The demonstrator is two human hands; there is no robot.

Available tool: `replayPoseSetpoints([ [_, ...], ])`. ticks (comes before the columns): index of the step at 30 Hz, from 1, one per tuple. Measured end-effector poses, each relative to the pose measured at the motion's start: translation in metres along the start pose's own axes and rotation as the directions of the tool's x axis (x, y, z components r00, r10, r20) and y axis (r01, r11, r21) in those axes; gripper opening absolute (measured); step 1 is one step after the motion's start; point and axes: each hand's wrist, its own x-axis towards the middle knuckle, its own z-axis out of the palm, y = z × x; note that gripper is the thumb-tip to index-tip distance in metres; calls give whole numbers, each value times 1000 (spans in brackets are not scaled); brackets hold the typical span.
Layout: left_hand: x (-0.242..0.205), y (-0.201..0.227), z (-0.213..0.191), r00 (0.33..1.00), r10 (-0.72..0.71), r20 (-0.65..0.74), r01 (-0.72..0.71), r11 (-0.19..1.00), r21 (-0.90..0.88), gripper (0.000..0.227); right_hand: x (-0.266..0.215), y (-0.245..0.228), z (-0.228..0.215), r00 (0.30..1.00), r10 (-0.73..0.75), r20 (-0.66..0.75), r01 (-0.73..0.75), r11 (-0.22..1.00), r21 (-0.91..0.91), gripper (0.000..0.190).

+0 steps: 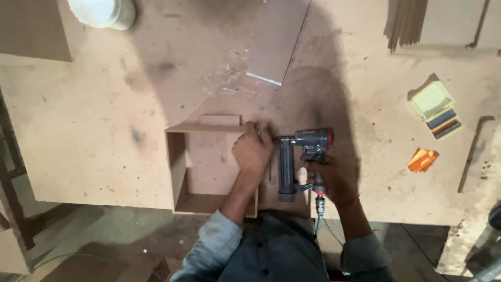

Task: The person assembles small wooden boxes on a workbench using a pneumatic nail gun. They position thin wooden strips along the edges of box frames and drive nails to secure them. A coworker applies glue to separate pieces in the background.

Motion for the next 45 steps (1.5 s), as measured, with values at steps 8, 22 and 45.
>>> replayPoseSetpoints([
  [8,-9,-14,10,1000,-25,1,25,999,-28,19,12,-23,21,986,147,73,-154,983,99,37],
  [22,-14,-4,-6,986,-151,68,157,983,-91,10,19,-8,39,984,179,-11,-178,982,66,34],
  [45,-38,-13,-34,987,0,164,12,998,-68,65,2,-18,43,986,169,-6,-169,985,40,24],
])
